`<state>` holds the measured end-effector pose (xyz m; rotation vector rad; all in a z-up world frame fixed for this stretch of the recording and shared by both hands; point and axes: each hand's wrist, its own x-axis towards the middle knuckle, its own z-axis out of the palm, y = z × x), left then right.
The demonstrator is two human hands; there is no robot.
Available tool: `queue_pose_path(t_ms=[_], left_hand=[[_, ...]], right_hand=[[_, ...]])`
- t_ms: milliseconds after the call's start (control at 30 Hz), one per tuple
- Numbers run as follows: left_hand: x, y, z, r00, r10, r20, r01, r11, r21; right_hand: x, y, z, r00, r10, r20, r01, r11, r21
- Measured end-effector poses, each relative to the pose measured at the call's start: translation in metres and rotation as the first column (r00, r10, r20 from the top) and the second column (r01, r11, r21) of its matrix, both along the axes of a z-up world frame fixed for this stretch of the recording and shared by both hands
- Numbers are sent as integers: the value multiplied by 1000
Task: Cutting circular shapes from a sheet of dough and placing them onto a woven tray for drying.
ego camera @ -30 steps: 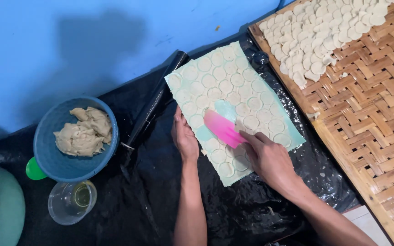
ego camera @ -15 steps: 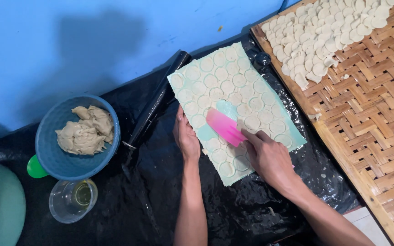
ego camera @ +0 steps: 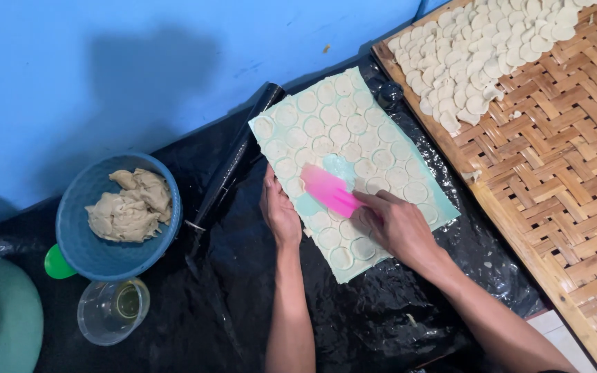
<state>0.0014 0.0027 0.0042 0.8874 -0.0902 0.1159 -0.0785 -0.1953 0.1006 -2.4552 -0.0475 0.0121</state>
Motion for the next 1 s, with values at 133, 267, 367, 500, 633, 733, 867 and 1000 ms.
queue_pose_path(t_ms=[133,267,367,500,633,733,867,1000], left_hand=[[-1,-1,7,1000,-2,8,2,1000,12],[1,-2,4,1000,8,16,-8,1000,12],[1,-1,5,1000,5,19,-5,1000,3],[0,-1,7,1000,-10,2,10,1000,-11],[2,3,-5,1000,-10,-20,10,1000,-16],[1,6,-11,997,-16,-71,14,999,-33],[2,3,-10,999,-41,-36,40,998,-42],[1,3,-2,999,-26,-23,27,1000,12]], right_hand=[[3,-4,-11,1000,22,-7,-21,999,33],[5,-9,-18,998,54,-45,-46,985,164],[6,-12,-23,987,59,-146,-17,963,271],[4,-21,-27,933,75,-353,70,921,382],[-6,-43,-31,906,95,-412,125,870,477],[-18,-74,-45,923,32,-384,201,811,549],[-31,-132,-49,935,-235,-265,341,798,497],[-28,-179,-31,835,-528,-156,550,786,281]])
